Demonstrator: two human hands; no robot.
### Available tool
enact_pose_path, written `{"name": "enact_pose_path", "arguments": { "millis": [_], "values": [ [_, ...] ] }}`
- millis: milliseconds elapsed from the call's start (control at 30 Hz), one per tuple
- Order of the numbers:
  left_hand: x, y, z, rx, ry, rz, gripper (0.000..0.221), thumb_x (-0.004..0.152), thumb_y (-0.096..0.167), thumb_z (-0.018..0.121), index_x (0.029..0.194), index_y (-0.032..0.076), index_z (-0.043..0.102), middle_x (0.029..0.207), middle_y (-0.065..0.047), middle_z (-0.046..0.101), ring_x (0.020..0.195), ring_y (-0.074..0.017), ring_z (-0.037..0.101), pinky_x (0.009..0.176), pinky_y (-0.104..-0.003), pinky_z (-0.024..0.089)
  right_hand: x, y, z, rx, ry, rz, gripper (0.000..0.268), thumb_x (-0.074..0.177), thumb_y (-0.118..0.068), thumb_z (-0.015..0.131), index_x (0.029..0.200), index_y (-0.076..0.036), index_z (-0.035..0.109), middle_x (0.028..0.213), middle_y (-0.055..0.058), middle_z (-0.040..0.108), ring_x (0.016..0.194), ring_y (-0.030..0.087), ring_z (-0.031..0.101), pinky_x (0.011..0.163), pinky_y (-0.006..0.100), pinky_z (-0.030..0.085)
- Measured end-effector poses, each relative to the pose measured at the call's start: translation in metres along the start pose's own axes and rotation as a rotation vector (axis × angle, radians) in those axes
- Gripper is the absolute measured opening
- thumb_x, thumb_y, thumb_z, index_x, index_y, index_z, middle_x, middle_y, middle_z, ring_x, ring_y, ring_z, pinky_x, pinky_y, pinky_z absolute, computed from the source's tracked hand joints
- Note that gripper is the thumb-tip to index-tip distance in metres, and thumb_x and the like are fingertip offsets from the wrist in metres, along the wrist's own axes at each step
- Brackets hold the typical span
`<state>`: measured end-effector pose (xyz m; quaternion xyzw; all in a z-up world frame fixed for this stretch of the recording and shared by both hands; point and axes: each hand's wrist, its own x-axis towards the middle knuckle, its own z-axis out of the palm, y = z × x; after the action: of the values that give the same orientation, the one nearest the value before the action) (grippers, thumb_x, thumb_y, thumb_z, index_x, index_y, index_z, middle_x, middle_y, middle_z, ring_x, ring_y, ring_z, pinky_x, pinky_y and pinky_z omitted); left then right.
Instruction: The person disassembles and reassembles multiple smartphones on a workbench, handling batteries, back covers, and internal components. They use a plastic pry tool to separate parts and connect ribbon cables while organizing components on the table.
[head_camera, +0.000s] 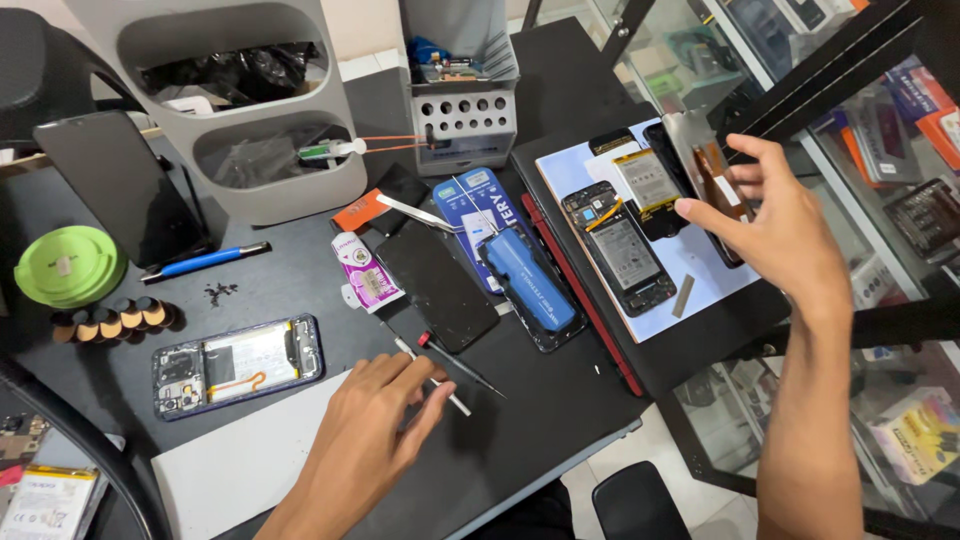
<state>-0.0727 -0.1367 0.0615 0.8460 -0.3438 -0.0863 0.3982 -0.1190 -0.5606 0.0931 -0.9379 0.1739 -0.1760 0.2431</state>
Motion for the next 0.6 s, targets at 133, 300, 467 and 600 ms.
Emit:
{"name": "enact_pose_path", "arguments": {
  "millis": [133, 300, 467, 600],
  "values": [
    [-0.002, -0.002, 0.000, 0.008, -0.006, -0.011, 0.015, 0.087, 0.020, 0.073, 0.090, 0.005, 0.072, 0.075, -0.011, 0.065, 0.068, -0.0284, 0.060, 0.070, -0.042, 0.047, 0.005, 0.014, 0.024, -0.036, -0.009, 0.032, 0.090, 0.078, -0.042, 0.088, 0.150, -0.004, 0.049, 0.120, 0.021, 0.069, 0.111, 0.030, 0.067, 0.092, 0.042, 0.054],
    [-0.005, -0.007, -0.004, -0.010, 0.027, 0.008, 0.014, 0.086, 0.018, 0.073, 0.092, 0.005, 0.072, 0.078, -0.010, 0.066, 0.069, -0.0275, 0.060, 0.068, -0.041, 0.047, 0.004, 0.022, 0.050, -0.098, -0.020, 0.070, 0.088, 0.080, -0.040, 0.086, 0.150, -0.004, 0.046, 0.125, 0.025, 0.066, 0.109, 0.037, 0.066, 0.093, 0.046, 0.052],
    [-0.008, -0.010, -0.004, 0.009, 0.042, -0.016, 0.014, 0.085, 0.017, 0.074, 0.092, 0.006, 0.072, 0.078, -0.009, 0.067, 0.069, -0.0277, 0.059, 0.066, -0.041, 0.047, -0.003, 0.012, 0.062, -0.151, 0.035, 0.043, 0.086, 0.086, -0.038, 0.084, 0.153, -0.004, 0.043, 0.129, 0.029, 0.062, 0.122, 0.042, 0.059, 0.101, 0.050, 0.047],
    [-0.009, -0.008, -0.005, 0.004, 0.026, -0.018, 0.015, 0.085, 0.018, 0.074, 0.095, 0.006, 0.072, 0.076, -0.010, 0.065, 0.069, -0.0288, 0.059, 0.067, -0.042, 0.047, -0.012, -0.007, 0.060, -0.165, 0.062, 0.016, 0.085, 0.092, -0.039, 0.081, 0.159, -0.004, 0.040, 0.142, 0.033, 0.051, 0.130, 0.048, 0.052, 0.106, 0.052, 0.043]
  ]
}}
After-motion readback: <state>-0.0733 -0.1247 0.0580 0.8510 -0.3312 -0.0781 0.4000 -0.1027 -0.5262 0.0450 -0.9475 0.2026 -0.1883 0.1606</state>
